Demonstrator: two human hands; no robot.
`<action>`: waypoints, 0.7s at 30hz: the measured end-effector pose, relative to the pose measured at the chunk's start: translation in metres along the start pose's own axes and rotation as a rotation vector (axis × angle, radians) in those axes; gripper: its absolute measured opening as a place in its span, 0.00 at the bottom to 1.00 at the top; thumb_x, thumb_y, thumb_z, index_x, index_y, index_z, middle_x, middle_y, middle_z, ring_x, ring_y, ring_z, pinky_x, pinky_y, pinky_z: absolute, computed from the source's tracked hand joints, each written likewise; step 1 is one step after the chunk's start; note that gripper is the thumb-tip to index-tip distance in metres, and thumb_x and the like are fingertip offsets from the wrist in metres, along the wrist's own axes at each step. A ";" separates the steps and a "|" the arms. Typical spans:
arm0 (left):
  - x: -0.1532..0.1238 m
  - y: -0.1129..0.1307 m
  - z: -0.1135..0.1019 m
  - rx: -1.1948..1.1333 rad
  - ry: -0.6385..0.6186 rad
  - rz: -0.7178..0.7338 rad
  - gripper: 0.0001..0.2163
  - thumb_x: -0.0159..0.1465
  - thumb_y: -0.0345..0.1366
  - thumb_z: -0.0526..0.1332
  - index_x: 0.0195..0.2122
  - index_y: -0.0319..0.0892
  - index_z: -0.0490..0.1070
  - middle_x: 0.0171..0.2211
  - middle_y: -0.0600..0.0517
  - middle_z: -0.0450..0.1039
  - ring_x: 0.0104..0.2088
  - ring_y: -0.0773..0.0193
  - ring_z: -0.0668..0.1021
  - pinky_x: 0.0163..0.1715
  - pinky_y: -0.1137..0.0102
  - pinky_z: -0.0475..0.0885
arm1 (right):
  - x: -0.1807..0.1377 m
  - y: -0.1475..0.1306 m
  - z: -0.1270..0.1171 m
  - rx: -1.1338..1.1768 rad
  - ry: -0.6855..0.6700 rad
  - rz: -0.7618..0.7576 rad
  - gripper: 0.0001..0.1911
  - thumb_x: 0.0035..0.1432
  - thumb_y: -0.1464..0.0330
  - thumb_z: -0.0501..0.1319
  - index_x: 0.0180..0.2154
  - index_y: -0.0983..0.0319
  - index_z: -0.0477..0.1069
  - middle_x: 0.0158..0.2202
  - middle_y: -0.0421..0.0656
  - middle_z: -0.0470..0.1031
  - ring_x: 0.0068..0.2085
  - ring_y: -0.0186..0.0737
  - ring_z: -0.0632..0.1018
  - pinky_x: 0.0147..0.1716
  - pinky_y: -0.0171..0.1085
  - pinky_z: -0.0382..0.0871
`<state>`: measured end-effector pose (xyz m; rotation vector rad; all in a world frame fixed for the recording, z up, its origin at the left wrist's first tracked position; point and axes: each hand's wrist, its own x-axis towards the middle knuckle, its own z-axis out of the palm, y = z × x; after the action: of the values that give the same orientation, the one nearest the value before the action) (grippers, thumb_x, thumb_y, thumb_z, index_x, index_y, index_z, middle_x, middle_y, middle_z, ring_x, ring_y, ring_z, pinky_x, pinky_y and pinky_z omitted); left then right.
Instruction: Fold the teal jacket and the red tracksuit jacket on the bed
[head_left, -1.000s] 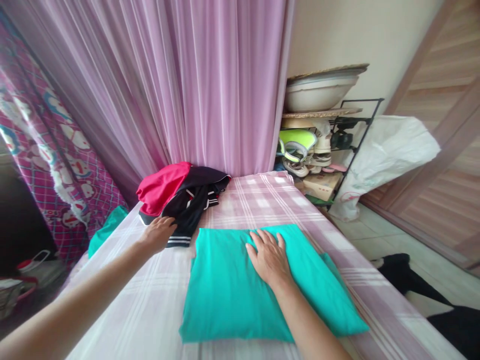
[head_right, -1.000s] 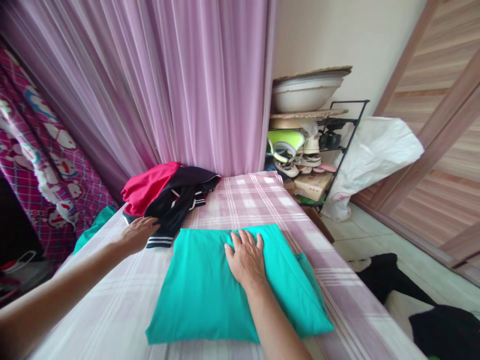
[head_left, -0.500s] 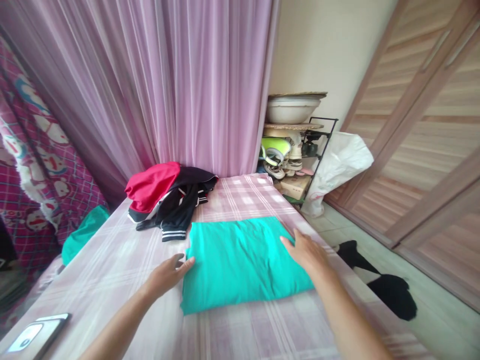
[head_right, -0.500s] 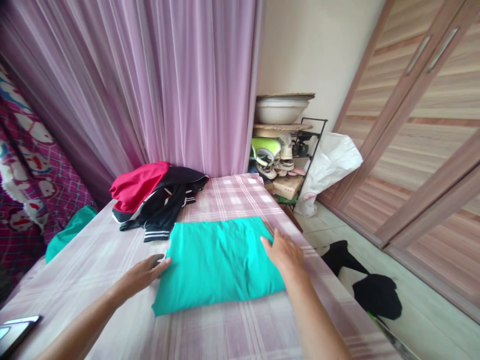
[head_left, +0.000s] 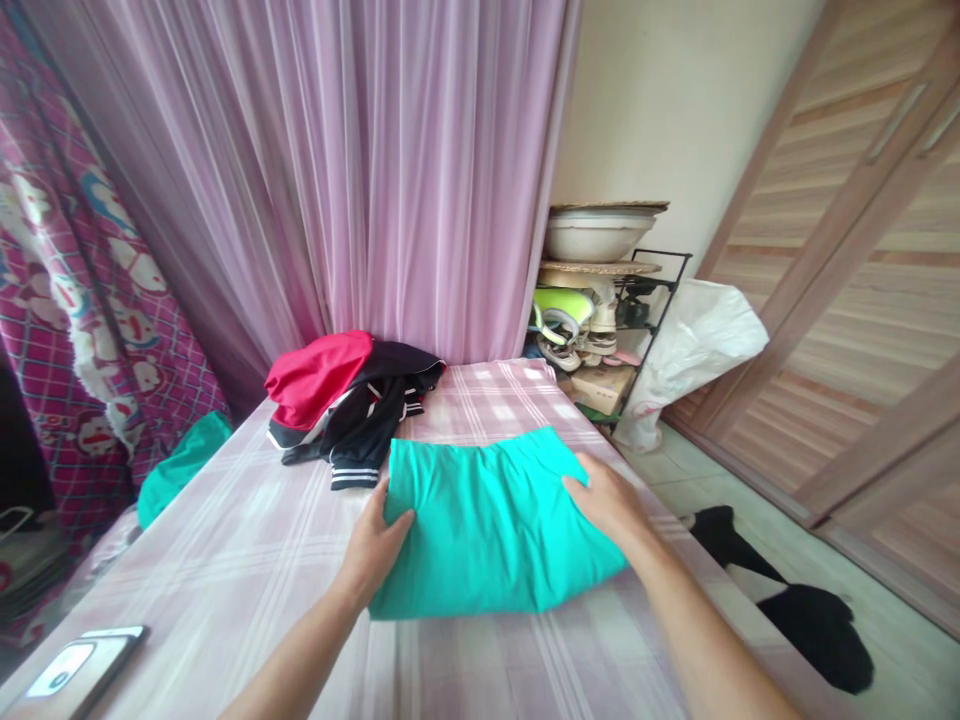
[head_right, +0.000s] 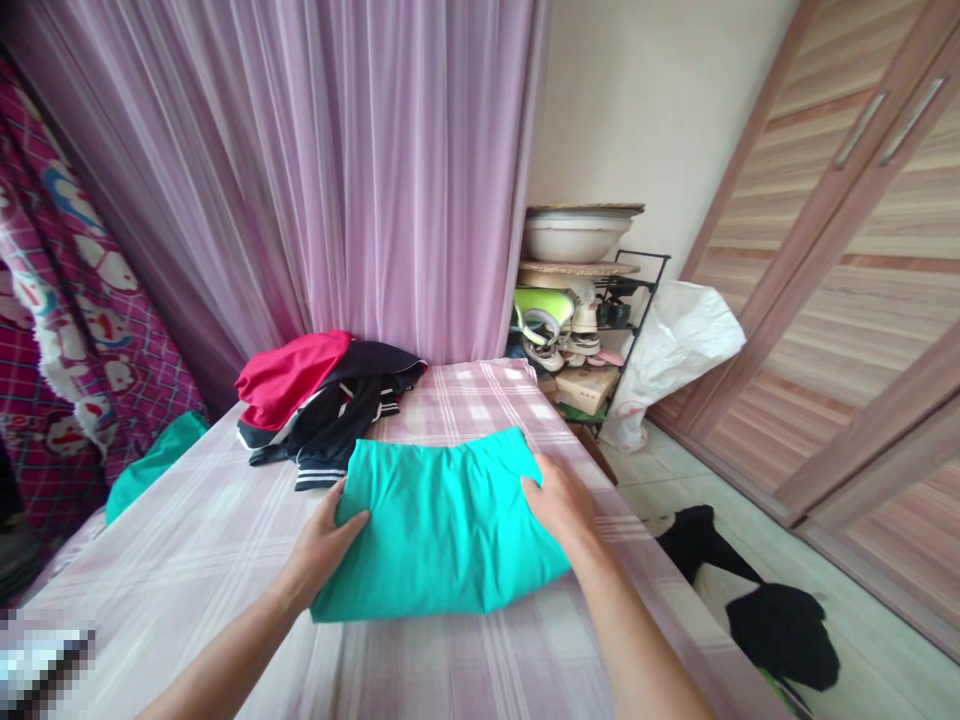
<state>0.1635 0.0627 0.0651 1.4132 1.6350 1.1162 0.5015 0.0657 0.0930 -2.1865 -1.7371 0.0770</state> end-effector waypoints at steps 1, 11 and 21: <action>0.006 0.008 0.001 0.007 0.010 0.052 0.30 0.58 0.36 0.63 0.63 0.43 0.64 0.59 0.45 0.73 0.59 0.51 0.74 0.62 0.57 0.66 | 0.007 -0.005 -0.010 -0.020 0.043 -0.036 0.22 0.63 0.64 0.55 0.56 0.61 0.71 0.53 0.50 0.77 0.51 0.48 0.78 0.46 0.38 0.68; 0.148 0.126 0.037 0.097 0.132 0.402 0.30 0.60 0.35 0.63 0.64 0.44 0.62 0.58 0.47 0.73 0.57 0.54 0.75 0.59 0.60 0.68 | 0.151 -0.029 -0.101 -0.088 0.374 0.001 0.24 0.63 0.60 0.55 0.56 0.63 0.69 0.51 0.54 0.76 0.51 0.54 0.76 0.45 0.44 0.69; 0.154 0.000 0.095 0.403 -0.095 0.179 0.27 0.56 0.31 0.65 0.58 0.43 0.69 0.56 0.41 0.74 0.58 0.50 0.75 0.59 0.57 0.68 | 0.165 0.010 0.022 -0.116 0.011 0.124 0.28 0.67 0.60 0.51 0.66 0.59 0.61 0.65 0.53 0.65 0.61 0.55 0.70 0.55 0.51 0.67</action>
<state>0.2238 0.2298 0.0330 1.8701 1.7570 0.8256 0.5463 0.2260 0.0978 -2.3721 -1.6362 -0.0063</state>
